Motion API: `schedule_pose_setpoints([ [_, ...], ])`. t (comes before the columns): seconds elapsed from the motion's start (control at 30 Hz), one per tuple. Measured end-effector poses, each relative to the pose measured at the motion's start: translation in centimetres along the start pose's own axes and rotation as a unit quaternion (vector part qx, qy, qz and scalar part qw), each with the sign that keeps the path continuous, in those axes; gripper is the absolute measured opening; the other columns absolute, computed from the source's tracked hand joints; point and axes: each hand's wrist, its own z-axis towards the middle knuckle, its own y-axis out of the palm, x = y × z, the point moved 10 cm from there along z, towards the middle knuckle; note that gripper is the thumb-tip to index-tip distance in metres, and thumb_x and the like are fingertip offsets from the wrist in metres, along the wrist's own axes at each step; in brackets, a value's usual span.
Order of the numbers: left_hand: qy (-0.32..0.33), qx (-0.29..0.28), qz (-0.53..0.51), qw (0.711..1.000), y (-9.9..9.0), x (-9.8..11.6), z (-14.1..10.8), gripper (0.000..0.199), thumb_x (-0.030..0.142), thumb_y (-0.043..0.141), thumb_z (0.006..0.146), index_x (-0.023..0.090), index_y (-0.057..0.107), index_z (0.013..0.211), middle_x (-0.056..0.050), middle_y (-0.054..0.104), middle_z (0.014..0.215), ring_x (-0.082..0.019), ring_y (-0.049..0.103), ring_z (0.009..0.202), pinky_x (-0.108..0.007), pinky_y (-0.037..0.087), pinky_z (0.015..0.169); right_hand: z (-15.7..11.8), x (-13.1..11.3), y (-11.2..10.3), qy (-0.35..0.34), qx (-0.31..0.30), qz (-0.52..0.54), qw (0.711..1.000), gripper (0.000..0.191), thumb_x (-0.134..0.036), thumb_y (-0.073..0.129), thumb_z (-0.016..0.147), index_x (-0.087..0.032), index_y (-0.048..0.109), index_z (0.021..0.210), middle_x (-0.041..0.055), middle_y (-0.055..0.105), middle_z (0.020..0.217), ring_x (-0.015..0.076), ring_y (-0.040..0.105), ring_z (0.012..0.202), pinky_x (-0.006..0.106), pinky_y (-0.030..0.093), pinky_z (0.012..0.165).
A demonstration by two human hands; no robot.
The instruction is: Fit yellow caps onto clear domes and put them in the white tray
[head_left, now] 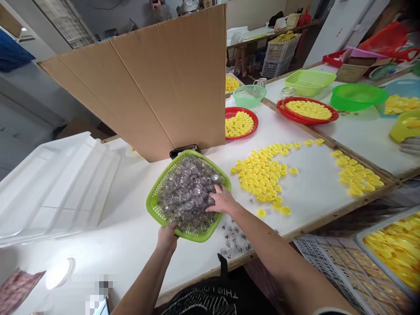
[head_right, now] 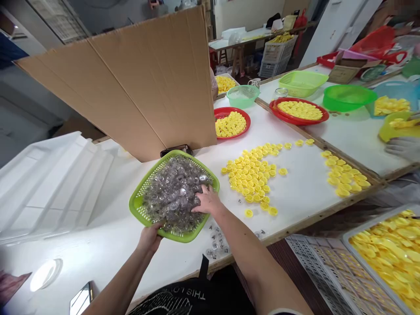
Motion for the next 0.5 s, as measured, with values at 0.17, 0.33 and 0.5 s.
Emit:
schedule_pose_setpoints([
  [0.17, 0.001, 0.024, -0.004, 1.0, 0.5, 0.4, -0.3, 0.029, -0.006, 0.054, 0.059, 0.01, 0.059, 0.082, -0.005, 0.065, 0.068, -0.017, 0.062, 0.057, -0.035, 0.055, 0.062, -0.4, 0.2, 0.1, -0.008, -0.006, -0.025, 1.0, 0.062, -0.058, 0.072, 0.065, -0.025, 0.061, 0.116, 0.0123, 0.036, 0.133, 0.0387, 0.027, 0.128, 0.048, 0.038, 0.093],
  [0.33, 0.004, 0.027, -0.007, 1.0, 0.8, 0.8, -0.3, 0.029, -0.007, 0.055, 0.059, 0.01, 0.059, 0.082, -0.005, 0.066, 0.07, -0.017, 0.063, 0.059, -0.035, 0.056, 0.064, -2.5, 0.4, -0.3, -0.03, -0.004, -0.034, 0.999, 0.039, -0.047, 0.071, 0.07, -0.022, 0.067, 0.099, 0.0113, 0.043, 0.116, 0.0331, 0.037, 0.117, 0.042, 0.042, 0.086],
  [0.5, 0.003, 0.024, -0.01, 1.0, 1.1, 1.0, -0.1, 0.029, -0.008, 0.055, 0.06, 0.009, 0.06, 0.082, -0.005, 0.066, 0.072, -0.015, 0.061, 0.057, -0.036, 0.056, 0.066, -5.7, 1.8, 0.5, -0.026, -0.023, -0.04, 0.999, 0.025, -0.038, 0.069, 0.073, -0.022, 0.067, 0.092, 0.011, 0.045, 0.115, 0.0326, 0.04, 0.115, 0.038, 0.044, 0.082],
])
